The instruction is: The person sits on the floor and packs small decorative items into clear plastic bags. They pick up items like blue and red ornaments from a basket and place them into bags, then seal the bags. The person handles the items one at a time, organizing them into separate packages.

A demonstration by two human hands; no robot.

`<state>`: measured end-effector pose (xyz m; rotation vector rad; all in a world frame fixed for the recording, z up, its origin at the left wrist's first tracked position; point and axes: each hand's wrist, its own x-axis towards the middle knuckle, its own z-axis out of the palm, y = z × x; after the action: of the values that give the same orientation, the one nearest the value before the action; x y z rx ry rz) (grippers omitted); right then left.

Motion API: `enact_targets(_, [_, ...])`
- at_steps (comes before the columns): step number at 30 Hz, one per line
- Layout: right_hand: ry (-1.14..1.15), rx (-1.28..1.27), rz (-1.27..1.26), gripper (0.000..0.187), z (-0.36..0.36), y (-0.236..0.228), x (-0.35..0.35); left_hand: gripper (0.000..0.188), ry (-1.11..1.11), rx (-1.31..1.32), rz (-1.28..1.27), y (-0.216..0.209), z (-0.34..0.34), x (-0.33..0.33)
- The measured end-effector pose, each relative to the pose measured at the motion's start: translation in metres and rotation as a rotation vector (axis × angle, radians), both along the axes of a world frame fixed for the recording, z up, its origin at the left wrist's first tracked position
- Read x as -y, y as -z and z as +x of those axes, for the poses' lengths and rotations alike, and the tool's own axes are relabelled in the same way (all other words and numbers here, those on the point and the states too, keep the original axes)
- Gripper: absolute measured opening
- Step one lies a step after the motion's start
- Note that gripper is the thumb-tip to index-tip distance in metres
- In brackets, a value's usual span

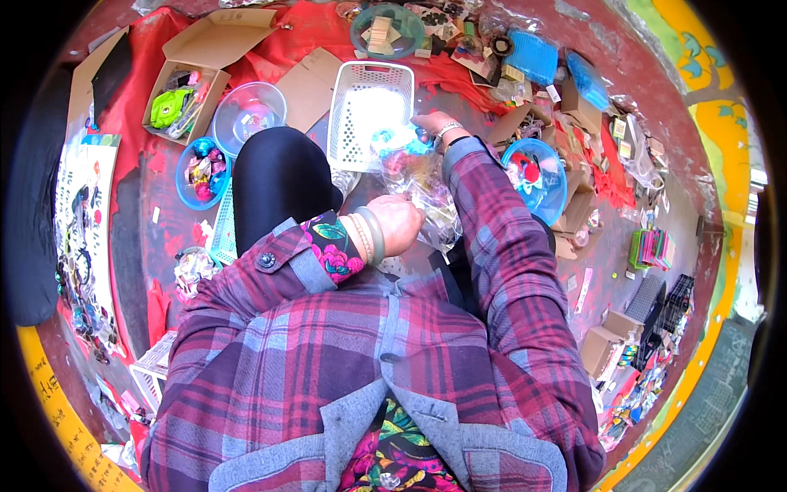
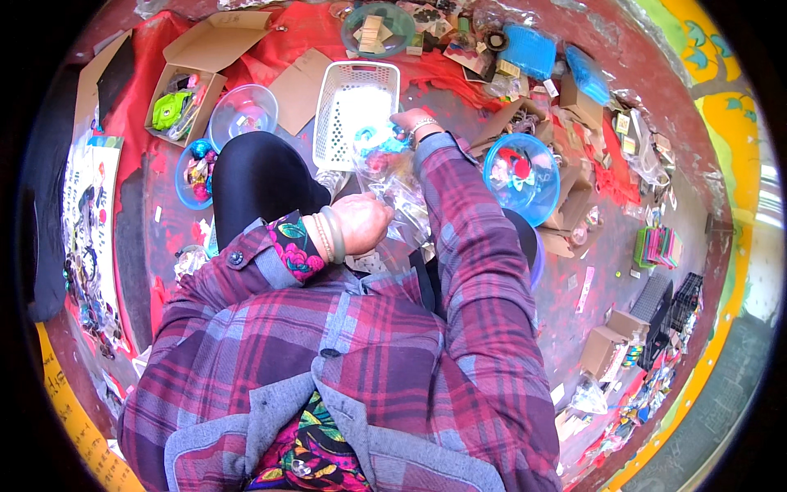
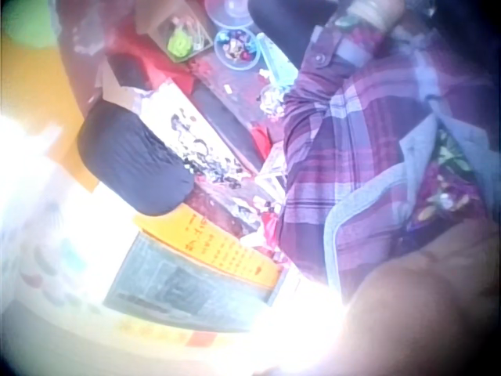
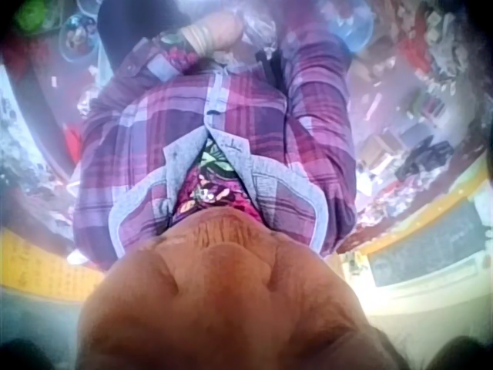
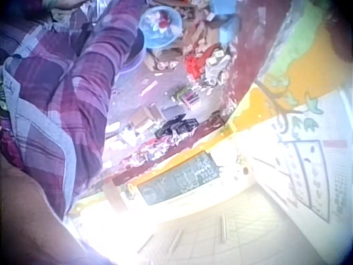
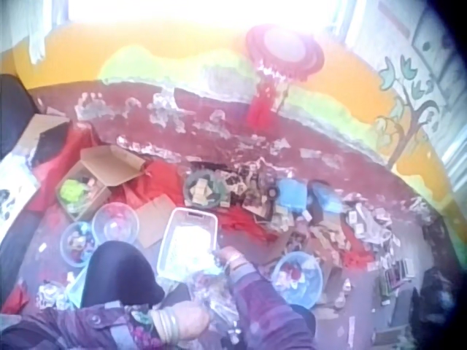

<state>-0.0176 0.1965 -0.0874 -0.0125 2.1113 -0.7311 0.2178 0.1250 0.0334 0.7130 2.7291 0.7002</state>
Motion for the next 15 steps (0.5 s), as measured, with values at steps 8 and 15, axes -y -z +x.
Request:
enact_targets(8, [-0.131, -0.121, 0.043, 0.046, 0.007, -0.115, -0.024, 0.014, -0.131, 0.091, 0.086, -0.013, -0.005, 0.006])
enact_targets(15, [-0.004, -0.039, -0.589, 0.023, 0.023, -0.177, -0.080, 0.022, -0.365, 0.145, 0.209, -0.029, -0.023, 0.036])
